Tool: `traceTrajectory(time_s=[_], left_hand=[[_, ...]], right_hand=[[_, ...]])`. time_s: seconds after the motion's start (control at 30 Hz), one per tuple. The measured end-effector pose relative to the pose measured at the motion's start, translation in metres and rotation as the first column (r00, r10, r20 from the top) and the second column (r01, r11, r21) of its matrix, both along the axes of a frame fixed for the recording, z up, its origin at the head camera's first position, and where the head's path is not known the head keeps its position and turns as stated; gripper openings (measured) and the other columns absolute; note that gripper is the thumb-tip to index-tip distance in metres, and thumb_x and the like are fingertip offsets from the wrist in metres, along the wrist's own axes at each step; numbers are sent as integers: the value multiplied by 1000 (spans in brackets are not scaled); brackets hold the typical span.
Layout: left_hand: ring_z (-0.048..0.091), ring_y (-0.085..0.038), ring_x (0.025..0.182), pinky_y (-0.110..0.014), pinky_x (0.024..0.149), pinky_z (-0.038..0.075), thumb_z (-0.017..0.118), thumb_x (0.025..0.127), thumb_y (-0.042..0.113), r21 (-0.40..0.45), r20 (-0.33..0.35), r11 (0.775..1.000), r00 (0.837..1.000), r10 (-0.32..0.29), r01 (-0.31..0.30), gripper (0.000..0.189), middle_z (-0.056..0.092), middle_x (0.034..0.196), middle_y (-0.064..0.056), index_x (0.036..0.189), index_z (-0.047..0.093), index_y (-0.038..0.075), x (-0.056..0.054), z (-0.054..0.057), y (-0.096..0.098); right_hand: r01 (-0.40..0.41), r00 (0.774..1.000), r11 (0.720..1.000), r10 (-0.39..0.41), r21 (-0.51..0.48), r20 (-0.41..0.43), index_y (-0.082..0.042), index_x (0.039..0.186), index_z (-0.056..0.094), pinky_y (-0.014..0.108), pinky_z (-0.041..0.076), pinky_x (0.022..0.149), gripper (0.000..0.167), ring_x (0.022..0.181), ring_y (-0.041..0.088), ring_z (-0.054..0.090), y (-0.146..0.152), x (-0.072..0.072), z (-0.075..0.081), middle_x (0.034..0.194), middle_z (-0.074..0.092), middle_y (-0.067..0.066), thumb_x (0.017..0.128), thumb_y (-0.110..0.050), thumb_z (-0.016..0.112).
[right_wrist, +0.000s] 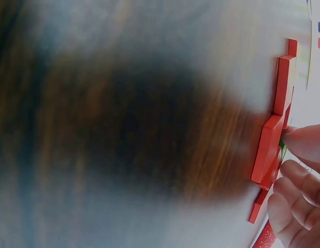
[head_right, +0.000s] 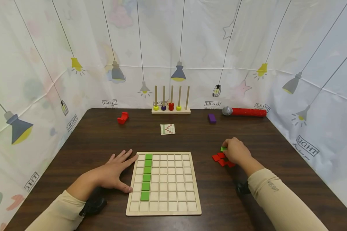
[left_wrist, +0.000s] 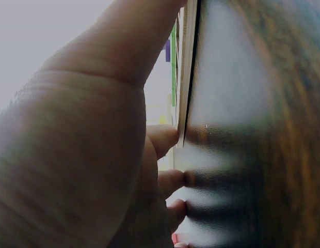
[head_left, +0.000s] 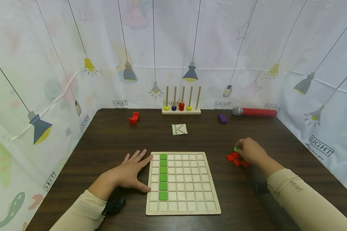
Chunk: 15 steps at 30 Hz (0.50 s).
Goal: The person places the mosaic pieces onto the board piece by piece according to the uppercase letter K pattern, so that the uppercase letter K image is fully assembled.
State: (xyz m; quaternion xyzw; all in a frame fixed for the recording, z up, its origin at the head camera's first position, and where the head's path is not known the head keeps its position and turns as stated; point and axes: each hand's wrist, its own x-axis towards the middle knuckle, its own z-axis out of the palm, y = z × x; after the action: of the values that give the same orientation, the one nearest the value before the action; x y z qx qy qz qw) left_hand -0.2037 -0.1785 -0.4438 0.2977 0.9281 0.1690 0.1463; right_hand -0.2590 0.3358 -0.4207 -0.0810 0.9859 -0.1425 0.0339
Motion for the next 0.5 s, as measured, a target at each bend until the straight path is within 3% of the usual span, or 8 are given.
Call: traceTrajectory(time_s=[0.3, 0.5], left_hand=[[-1, -35, 155, -63, 118, -2, 74, 71, 79, 2, 7, 1000, 1000, 5, -5, 124, 2, 170, -11, 166, 16, 23, 1, 2, 0], [0, -35, 155, -63, 118, -1, 74, 71, 79, 1, 6, 1000, 1000, 5, -5, 124, 3, 170, -11, 166, 16, 23, 2, 3, 1]], right_hand=[[-26, 1000, 1000, 26, 11, 3, 10, 115, 68, 60, 49, 90, 27, 102, 43, 64, 1, 0, 1, 105, 69, 24, 93, -6, 70], [15, 1000, 1000, -15, -19, 26, 7, 115, 67, 60, 48, 90, 27, 103, 42, 63, 1, 1, 1, 109, 68, 24, 93, -7, 71]])
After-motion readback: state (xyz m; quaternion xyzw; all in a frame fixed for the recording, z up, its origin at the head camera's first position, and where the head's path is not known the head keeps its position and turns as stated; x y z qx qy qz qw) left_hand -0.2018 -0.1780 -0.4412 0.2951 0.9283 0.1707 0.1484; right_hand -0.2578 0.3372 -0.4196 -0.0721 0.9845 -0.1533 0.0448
